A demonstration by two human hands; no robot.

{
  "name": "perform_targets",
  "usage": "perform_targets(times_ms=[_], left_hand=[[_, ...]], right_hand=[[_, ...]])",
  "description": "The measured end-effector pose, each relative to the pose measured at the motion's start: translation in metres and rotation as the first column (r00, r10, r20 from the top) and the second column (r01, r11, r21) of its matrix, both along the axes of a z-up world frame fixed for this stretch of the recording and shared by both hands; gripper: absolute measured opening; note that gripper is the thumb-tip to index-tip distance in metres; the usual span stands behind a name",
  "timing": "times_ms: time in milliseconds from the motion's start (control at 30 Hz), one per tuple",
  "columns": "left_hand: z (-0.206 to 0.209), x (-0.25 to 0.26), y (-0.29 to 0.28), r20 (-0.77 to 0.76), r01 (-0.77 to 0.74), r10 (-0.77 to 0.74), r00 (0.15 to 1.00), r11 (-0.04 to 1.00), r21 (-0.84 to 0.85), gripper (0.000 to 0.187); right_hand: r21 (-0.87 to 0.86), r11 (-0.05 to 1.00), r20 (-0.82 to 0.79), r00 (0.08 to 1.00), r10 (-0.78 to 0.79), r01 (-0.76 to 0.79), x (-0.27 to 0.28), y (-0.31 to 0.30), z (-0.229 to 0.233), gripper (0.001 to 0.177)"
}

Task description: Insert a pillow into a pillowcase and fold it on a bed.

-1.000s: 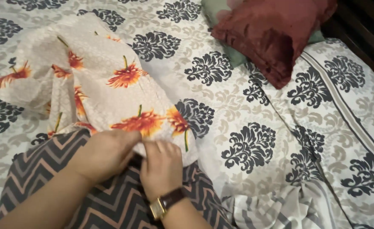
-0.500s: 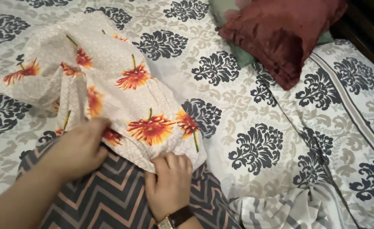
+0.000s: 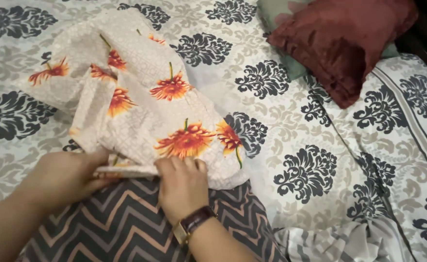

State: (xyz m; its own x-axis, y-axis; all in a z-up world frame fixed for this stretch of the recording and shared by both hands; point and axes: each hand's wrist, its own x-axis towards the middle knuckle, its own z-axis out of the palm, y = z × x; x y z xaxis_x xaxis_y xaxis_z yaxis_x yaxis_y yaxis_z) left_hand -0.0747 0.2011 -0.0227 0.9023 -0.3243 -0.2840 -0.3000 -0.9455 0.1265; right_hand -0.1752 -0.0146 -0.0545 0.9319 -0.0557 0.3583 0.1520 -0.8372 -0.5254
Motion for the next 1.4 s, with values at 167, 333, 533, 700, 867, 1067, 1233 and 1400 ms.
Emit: perform_targets(times_ms=[167, 333, 533, 700, 867, 1067, 1233, 1400], left_hand=[[-0.029, -0.006, 0.041, 0.320, 0.152, -0.187, 0.929, 0.980, 0.129, 0.013], [-0.030, -0.015, 0.038, 0.426, -0.087, 0.113, 0.898, 0.993, -0.080, 0.021], [-0.056, -0.012, 0.056, 0.479, -0.093, 0.164, 0.862, 0.981, -0.169, 0.014], [-0.083, -0.002, 0.087, 0.290, -0.225, 0.283, 0.914, 0.950, -0.218, 0.022], [-0.096, -0.005, 0.096, 0.132, -0.347, 0.388, 0.912, 0.902, -0.255, 0.028], [-0.084, -0.021, 0.090, 0.213, -0.283, 0.358, 0.909, 0.906, -0.315, 0.020], [-0.068, -0.022, 0.083, 0.287, -0.234, 0.377, 0.881, 0.872, -0.430, 0.025], [-0.073, -0.006, 0.085, 0.555, -0.095, 0.367, 0.746, 0.884, -0.457, 0.016]], right_hand=[[-0.018, 0.997, -0.026, 0.997, 0.072, -0.073, -0.011, 0.009, 0.002, 0.023], [-0.089, 0.996, 0.206, 0.978, 0.040, -0.021, -0.025, 0.038, 0.007, 0.028], [-0.069, 0.968, 0.066, 0.968, 0.244, -0.240, -0.024, 0.131, 0.001, 0.036], [-0.082, 0.984, -0.018, 0.987, 0.157, -0.158, -0.046, 0.186, -0.014, 0.032], [-0.099, 0.992, -0.130, 0.989, 0.067, -0.080, 0.012, 0.212, -0.066, 0.028], [-0.178, 0.977, -0.205, 0.975, 0.083, -0.120, 0.045, 0.187, -0.036, 0.033], [0.029, 0.964, -0.516, 0.822, 0.241, -0.264, 0.048, 0.156, 0.017, 0.031], [0.262, 0.955, -0.177, 0.965, 0.192, -0.142, 0.022, 0.111, 0.037, 0.024]])
